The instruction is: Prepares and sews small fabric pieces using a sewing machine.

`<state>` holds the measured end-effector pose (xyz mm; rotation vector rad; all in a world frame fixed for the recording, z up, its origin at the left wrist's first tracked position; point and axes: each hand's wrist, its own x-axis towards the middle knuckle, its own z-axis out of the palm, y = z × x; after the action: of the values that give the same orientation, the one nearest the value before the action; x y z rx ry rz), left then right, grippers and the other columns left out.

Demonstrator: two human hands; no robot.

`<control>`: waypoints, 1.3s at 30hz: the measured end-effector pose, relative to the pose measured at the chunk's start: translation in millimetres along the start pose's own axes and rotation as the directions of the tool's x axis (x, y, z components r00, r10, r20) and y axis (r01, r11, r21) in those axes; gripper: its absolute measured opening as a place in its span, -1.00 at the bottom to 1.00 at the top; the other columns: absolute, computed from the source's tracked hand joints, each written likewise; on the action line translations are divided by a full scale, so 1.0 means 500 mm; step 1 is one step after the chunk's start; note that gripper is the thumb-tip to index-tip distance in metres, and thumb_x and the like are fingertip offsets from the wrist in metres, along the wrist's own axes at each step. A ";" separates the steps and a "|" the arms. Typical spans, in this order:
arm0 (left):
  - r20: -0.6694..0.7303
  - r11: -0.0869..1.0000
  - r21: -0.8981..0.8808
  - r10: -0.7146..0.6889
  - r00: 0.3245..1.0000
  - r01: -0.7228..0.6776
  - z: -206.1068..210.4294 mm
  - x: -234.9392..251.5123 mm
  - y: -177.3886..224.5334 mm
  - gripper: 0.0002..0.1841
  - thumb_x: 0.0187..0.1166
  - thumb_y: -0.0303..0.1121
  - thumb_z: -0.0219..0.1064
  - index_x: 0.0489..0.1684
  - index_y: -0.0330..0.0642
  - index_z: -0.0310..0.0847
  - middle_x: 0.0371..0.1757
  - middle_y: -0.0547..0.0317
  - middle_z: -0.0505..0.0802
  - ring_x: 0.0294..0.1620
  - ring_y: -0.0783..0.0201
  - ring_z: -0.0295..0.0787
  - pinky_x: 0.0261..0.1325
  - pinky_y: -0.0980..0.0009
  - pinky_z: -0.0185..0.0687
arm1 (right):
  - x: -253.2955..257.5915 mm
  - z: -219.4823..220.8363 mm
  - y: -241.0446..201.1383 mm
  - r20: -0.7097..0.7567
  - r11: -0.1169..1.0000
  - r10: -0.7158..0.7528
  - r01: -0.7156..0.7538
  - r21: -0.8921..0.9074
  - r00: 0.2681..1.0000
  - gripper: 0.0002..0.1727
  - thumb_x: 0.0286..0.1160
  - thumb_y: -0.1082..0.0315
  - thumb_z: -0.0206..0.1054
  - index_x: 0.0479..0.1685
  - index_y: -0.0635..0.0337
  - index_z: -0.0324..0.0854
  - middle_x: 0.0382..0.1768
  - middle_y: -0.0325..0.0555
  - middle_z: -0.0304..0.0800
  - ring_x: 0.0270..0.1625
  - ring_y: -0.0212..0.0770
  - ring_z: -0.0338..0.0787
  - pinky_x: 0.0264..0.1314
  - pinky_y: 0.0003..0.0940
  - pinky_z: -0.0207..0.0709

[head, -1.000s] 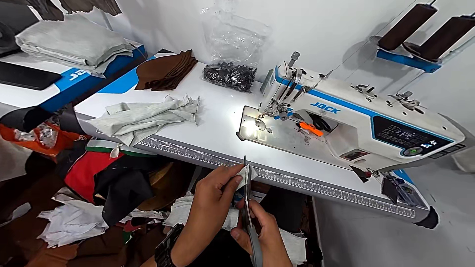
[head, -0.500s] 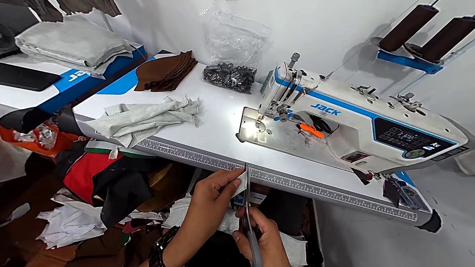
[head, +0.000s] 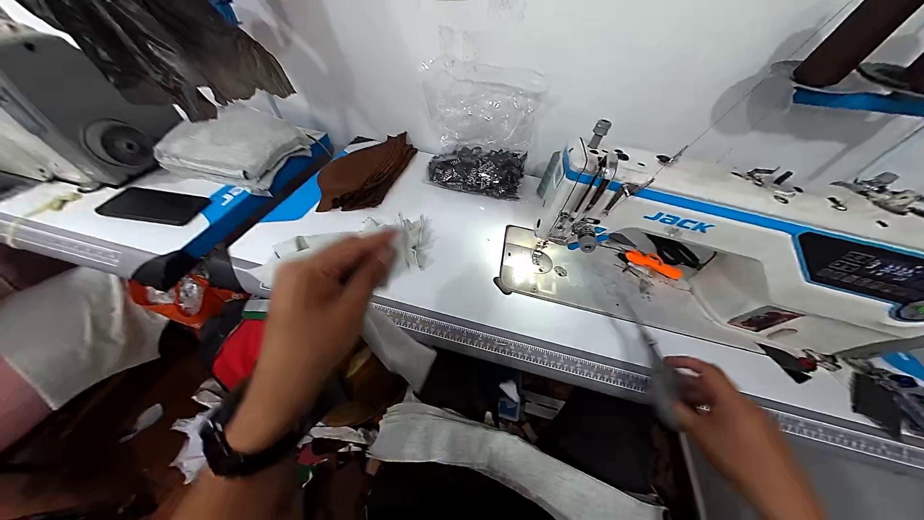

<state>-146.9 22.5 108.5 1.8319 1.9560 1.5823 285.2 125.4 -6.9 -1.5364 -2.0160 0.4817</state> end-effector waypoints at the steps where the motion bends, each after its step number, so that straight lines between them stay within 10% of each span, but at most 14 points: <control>1: -0.020 0.997 0.066 0.030 0.999 -0.028 -0.020 0.046 -0.003 -0.73 0.75 -0.28 0.26 0.22 -0.13 0.79 -0.14 0.25 0.90 -0.29 0.56 0.74 -0.14 0.49 0.71 | 0.029 -0.026 0.031 -0.027 0.995 -0.004 0.001 -0.099 1.000 -0.48 0.32 0.53 0.50 0.36 0.23 0.62 -0.15 0.22 0.87 -0.22 0.26 0.86 -0.17 0.43 0.66; 5: 0.131 0.984 0.169 0.036 0.991 -0.058 -0.016 0.220 -0.064 -0.71 0.76 -0.27 0.22 0.21 -0.15 0.80 -0.10 0.05 0.89 -0.19 0.30 0.80 0.00 0.13 0.71 | 0.125 -0.073 0.082 0.019 0.941 0.048 -0.039 -0.336 0.999 -0.67 0.42 0.57 0.46 0.18 0.29 0.81 -0.06 0.53 0.80 0.04 0.65 0.74 0.09 0.74 0.38; 9: 0.393 0.910 0.328 0.110 0.913 -0.252 0.041 0.269 -0.179 -0.61 0.82 -0.27 0.14 0.42 -0.34 0.61 0.28 -0.46 0.75 0.32 -0.42 0.69 0.38 -0.48 0.43 | 0.130 -0.102 0.094 -0.014 0.909 -0.061 0.050 -0.414 0.998 -0.66 0.59 0.53 0.32 0.30 0.29 0.75 0.35 0.42 0.69 0.40 0.54 0.62 0.40 0.59 0.38; 11: 0.496 0.924 0.223 0.166 0.852 -0.309 0.079 0.214 -0.214 -0.52 0.83 -0.17 0.08 0.47 -0.41 0.52 0.34 -0.41 0.72 0.37 -0.25 0.70 0.44 -0.22 0.53 | 0.078 -0.129 0.080 -0.002 0.940 -0.074 0.069 -0.335 0.997 -0.64 0.62 0.50 0.29 0.36 0.26 0.71 0.41 0.28 0.68 0.45 0.34 0.65 0.47 0.37 0.46; 13: 0.625 0.999 0.014 0.018 0.781 -0.034 0.119 0.086 -0.157 -0.59 0.79 -0.28 0.13 0.38 -0.46 0.55 0.27 -0.22 0.77 0.28 0.09 0.74 0.42 0.13 0.59 | -0.015 -0.146 0.079 0.157 0.990 -0.031 0.051 -0.131 0.987 -0.73 0.60 0.44 0.34 0.20 0.22 0.76 0.14 0.07 0.84 0.12 0.01 0.85 0.21 0.09 0.72; 15: 0.804 0.986 -0.144 0.070 0.590 0.078 0.149 -0.050 -0.142 -0.64 0.65 -0.25 0.22 0.21 -0.30 0.73 0.10 0.03 0.89 0.08 0.23 0.85 0.24 0.16 0.78 | -0.121 -0.129 0.119 0.414 0.988 0.045 -0.102 0.115 0.909 -0.77 0.49 0.43 0.42 0.09 0.17 0.78 -0.01 -0.10 0.89 -0.02 -0.18 0.88 0.12 -0.08 0.80; 17: 0.899 0.958 -0.283 0.246 0.362 0.053 0.198 -0.172 -0.195 -0.57 0.68 0.09 0.23 0.28 0.08 0.79 0.12 0.37 0.90 0.07 0.41 0.85 0.18 0.23 0.84 | -0.218 -0.056 0.197 0.485 0.908 0.169 -0.327 0.262 0.858 -0.64 0.33 0.36 0.56 0.14 0.16 0.77 0.09 -0.11 0.88 0.09 -0.17 0.87 0.16 -0.12 0.79; 19: 0.908 0.939 -0.338 0.306 0.287 0.068 0.245 -0.252 -0.206 -0.55 0.71 0.12 0.19 0.32 0.11 0.77 0.10 0.43 0.91 0.11 0.45 0.84 0.24 0.24 0.81 | -0.292 0.043 0.263 0.379 0.813 0.296 -0.439 0.382 0.877 -0.40 0.22 0.26 0.64 0.37 0.11 0.67 0.31 -0.11 0.79 0.30 -0.15 0.79 0.29 -0.10 0.74; 24: 0.884 0.926 -0.327 0.230 0.407 0.187 0.288 -0.308 -0.151 -0.58 0.73 0.09 0.17 0.33 0.13 0.75 0.04 0.50 0.91 0.07 0.49 0.84 0.19 0.39 0.82 | -0.344 0.179 0.288 0.157 0.604 0.465 -0.442 0.664 0.871 -0.69 0.21 0.47 0.61 -0.06 0.08 0.71 -0.23 -0.25 0.81 -0.22 -0.38 0.78 -0.11 -0.40 0.74; 30: 0.862 0.901 -0.390 0.284 0.420 0.191 0.271 -0.323 -0.108 -0.59 0.76 0.04 0.16 0.35 0.10 0.74 0.06 0.47 0.90 0.08 0.51 0.83 0.21 0.44 0.80 | -0.335 0.181 0.304 0.064 0.663 0.456 -0.386 0.641 0.888 -0.85 0.26 0.43 0.63 -0.53 0.10 0.75 -0.42 -0.27 0.83 -0.36 -0.41 0.74 -0.26 -0.43 0.65; 35: 0.872 0.884 -0.392 0.270 0.409 0.253 0.268 -0.353 -0.098 -0.60 0.78 0.01 0.17 0.36 0.07 0.73 0.07 0.43 0.90 0.07 0.51 0.83 0.19 0.44 0.80 | -0.335 0.159 0.294 0.010 0.855 0.335 -0.308 0.417 0.942 -0.92 0.49 0.35 0.51 -0.22 0.15 0.86 -0.36 -0.26 0.89 -0.34 -0.42 0.80 -0.21 -0.40 0.73; 39: 0.873 0.885 -0.400 0.289 0.393 0.238 0.270 -0.366 -0.087 -0.59 0.78 0.02 0.17 0.36 0.07 0.73 0.08 0.40 0.90 0.08 0.51 0.82 0.23 0.42 0.78 | -0.350 0.161 0.299 0.243 0.631 0.487 -0.530 0.567 0.839 -0.53 0.37 0.24 0.55 0.25 0.20 0.63 -0.11 -0.08 0.83 -0.20 -0.24 0.82 -0.16 -0.30 0.76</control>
<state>-39.2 -22.4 -91.4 1.8379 0.8823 0.5664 382.4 3.4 -194.5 -1.6288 -1.2051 1.2953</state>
